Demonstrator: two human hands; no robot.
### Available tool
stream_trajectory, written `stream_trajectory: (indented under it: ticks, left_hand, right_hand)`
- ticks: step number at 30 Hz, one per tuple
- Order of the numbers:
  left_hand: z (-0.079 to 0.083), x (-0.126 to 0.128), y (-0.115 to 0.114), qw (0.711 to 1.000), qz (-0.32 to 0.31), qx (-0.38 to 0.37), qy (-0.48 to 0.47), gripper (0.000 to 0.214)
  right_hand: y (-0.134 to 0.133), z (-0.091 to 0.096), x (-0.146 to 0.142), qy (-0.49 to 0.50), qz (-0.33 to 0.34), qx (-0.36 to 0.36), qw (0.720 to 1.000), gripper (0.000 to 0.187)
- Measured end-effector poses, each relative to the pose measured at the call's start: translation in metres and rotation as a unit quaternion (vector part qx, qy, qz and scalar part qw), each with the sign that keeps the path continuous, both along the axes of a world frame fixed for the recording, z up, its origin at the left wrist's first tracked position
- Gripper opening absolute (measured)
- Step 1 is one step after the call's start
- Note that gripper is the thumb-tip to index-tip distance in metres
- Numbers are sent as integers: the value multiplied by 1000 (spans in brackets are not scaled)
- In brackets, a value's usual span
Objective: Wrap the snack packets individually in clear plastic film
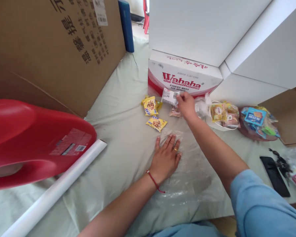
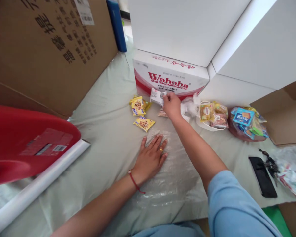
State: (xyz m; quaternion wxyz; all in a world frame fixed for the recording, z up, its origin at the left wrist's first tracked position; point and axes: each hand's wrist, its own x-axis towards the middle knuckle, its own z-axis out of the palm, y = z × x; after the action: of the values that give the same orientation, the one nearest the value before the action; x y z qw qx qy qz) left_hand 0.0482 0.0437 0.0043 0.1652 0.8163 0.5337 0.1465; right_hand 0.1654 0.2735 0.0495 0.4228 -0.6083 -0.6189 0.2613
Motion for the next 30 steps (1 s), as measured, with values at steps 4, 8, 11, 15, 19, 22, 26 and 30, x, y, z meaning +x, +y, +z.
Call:
stream_trajectory:
  ticks: [4, 8, 11, 15, 19, 22, 26, 30]
  left_hand:
    - [0, 1, 1, 1000, 2, 0, -11, 55]
    - [-3, 1, 2, 1000, 8, 11, -12, 54]
    - [-6, 2, 3, 1000, 11, 21, -8, 54]
    - [-7, 3, 4, 999, 12, 37, 5, 54]
    - [-4, 4, 3, 999, 8, 37, 21, 55]
    - [-3, 4, 3, 999, 10, 35, 29, 55]
    - [-3, 4, 3, 999, 11, 35, 26, 54]
    - [-5, 3, 4, 999, 9, 40, 20, 54]
  right_hand:
    - [-78, 37, 75, 137, 42, -90, 986, 48]
    - [-162, 46, 134, 198, 45, -234, 951, 55]
    - [-213, 24, 147, 155, 57, -303, 939, 52]
    - [-253, -2, 138, -113, 23, -161, 980, 39]
    - [-261, -6, 129, -260, 145, -72, 952, 47]
    - [-253, -4, 128, -306, 225, -97, 920, 66]
    - [-247, 4, 130, -332, 203, -89, 917, 64]
    - [-249, 8, 121, -346, 211, -84, 910, 63]
